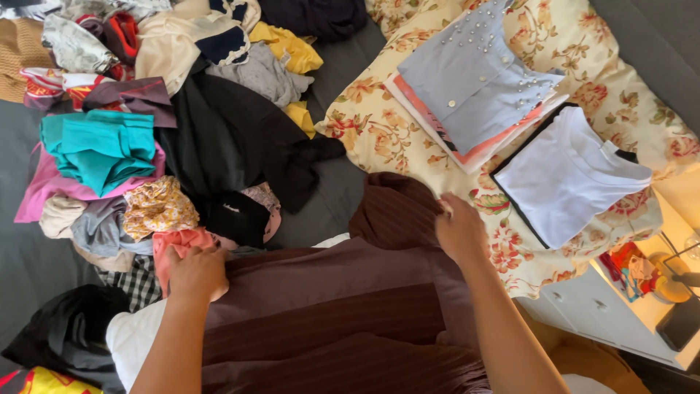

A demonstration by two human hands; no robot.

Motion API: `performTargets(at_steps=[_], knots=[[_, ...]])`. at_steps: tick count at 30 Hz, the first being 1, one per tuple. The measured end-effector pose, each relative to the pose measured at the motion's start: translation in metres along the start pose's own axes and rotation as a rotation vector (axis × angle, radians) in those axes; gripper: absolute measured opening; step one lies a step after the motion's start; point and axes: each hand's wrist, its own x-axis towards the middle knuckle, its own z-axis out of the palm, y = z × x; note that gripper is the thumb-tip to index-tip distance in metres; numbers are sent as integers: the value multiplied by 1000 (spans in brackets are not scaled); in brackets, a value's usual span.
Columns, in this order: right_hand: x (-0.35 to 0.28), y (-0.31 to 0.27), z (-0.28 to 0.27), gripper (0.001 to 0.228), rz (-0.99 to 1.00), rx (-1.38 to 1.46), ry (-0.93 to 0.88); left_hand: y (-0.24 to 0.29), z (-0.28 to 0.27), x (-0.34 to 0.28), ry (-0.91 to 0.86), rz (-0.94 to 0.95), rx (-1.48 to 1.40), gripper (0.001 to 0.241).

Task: The person folds a brown jacket, a black top, and a yellow top on a white pillow placed on a bed. They smooth out each garment and fold it into a compact shape before setting it aside.

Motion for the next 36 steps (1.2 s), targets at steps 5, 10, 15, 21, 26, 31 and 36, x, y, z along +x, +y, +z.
performTargets(at_steps=[5,10,15,21,26,31,36], knots=[[26,-73,26,59,-111,-107,-66,-11,-15,-23,70,-27,75,37],[11,-72,23,45,-101,-295,-177,-18,-38,-62,228,-38,-7,23],[-2,10,-5,38,-66,604,-9,-30,-29,-99,290,60,-216,21],[-136,92,-52,50,-251,1777,-205,-33,0,-185,701,91,-477,44],[-229,146,-28,45,253,1665,-206,-38,77,-220,775,185,-390,75],[-240,183,-11,54,74,936,-579,-22,40,-262,775,111,-485,48],[-243,138,-12,34,191,543,-357,-19,29,-289,967,192,-537,44]])
